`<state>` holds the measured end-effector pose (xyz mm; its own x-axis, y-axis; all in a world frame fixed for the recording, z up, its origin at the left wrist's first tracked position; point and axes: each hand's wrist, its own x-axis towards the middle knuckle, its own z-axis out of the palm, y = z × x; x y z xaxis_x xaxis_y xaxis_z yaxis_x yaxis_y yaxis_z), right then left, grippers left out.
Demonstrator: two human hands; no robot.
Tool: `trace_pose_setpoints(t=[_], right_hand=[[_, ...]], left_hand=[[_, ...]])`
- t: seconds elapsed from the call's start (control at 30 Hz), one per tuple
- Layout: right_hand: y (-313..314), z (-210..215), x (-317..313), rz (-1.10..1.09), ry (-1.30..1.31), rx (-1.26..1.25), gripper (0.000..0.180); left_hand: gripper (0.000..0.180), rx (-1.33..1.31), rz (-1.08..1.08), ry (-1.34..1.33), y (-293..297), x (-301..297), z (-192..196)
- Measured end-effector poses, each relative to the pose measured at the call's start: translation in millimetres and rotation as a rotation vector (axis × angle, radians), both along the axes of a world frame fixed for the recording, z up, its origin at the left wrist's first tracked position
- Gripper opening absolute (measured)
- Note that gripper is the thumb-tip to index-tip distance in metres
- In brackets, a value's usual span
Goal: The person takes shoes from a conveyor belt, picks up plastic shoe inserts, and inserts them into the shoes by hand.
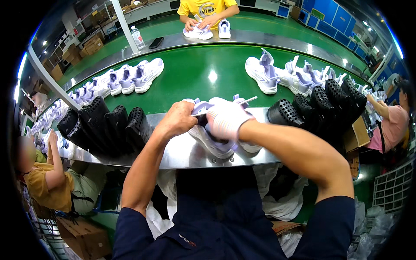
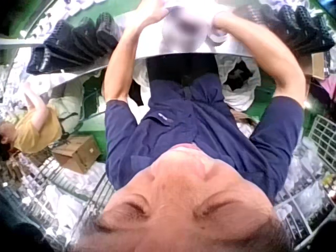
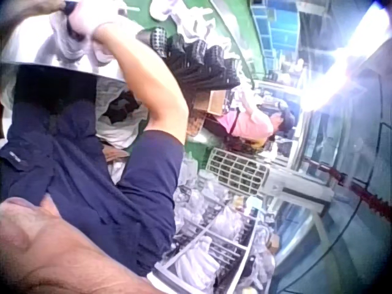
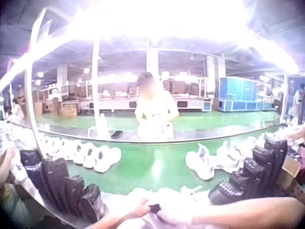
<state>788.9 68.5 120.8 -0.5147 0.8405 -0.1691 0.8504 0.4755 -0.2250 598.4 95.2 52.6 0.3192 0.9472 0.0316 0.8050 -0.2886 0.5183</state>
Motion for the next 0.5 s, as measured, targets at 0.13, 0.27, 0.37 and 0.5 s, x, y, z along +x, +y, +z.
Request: trace_pose_setpoints(t=[0.13, 0.27, 0.37, 0.5], right_hand=[[-10, -60, -22, 0.042, -0.232, 0.04, 0.023], [-23, -38, -14, 0.107, -0.223, 0.057, 0.019], [-14, -59, -11, 0.082, -0.095, 0.145, 0.017], [0, -77, -30, -0.066, 0.131, 0.2, 0.019]], left_hand=[[0.021, 0.005, 0.08, -0.07, 1, -10, -8], [0.021, -0.031, 0.028, -0.111, 1, -15, -8], [0.019, -0.036, 0.001, -0.172, -1, -5, -4], [0.02, 0.057, 0.008, -0.191, 11, 10, -6]])
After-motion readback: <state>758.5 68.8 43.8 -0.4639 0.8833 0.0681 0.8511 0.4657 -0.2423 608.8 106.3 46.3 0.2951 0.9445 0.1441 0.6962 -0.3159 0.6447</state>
